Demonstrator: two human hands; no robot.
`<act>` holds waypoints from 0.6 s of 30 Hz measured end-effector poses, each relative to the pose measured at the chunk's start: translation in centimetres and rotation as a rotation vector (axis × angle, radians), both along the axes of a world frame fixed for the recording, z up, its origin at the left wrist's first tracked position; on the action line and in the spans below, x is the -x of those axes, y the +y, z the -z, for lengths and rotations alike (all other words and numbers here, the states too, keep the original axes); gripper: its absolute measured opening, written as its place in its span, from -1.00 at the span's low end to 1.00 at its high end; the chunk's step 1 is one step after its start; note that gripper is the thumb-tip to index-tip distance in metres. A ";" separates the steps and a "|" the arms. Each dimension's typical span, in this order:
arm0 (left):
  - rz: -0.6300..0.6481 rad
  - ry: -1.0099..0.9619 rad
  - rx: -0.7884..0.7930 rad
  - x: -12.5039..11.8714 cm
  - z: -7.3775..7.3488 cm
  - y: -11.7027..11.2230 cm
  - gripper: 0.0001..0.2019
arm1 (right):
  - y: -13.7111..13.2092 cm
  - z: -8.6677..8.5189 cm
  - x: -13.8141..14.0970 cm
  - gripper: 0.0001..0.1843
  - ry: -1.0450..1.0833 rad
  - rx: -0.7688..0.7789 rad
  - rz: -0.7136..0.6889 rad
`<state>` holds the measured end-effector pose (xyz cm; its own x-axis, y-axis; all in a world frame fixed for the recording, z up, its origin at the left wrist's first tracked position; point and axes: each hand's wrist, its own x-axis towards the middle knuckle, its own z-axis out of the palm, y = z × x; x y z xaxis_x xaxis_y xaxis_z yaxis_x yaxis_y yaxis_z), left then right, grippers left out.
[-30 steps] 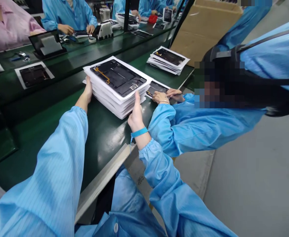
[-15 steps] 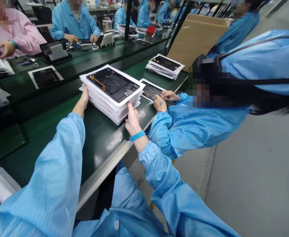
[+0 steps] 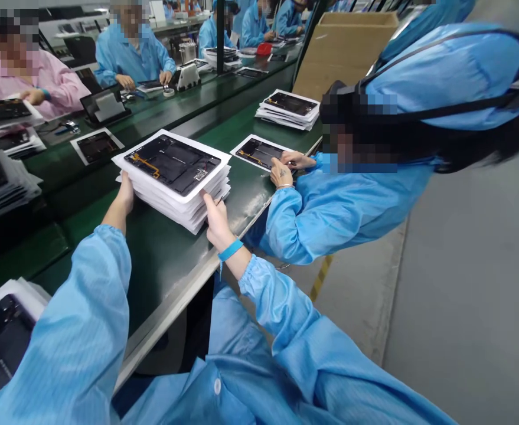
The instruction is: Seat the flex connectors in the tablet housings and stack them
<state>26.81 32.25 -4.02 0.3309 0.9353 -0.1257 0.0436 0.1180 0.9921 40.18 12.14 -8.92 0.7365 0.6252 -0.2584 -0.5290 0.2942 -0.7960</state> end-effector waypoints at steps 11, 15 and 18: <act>-0.155 -0.143 -0.044 3.4 0.6 -1.5 -0.44 | -1.1 -0.1 3.7 -0.45 -0.029 -0.001 -0.046; -0.136 -0.167 -0.003 2.3 0.8 -0.5 -0.50 | -0.3 0.8 3.1 -0.46 -0.062 0.007 -0.032; -0.079 -0.182 0.039 1.5 1.0 0.3 -0.50 | 0.3 1.5 2.6 -0.47 -0.087 0.003 -0.033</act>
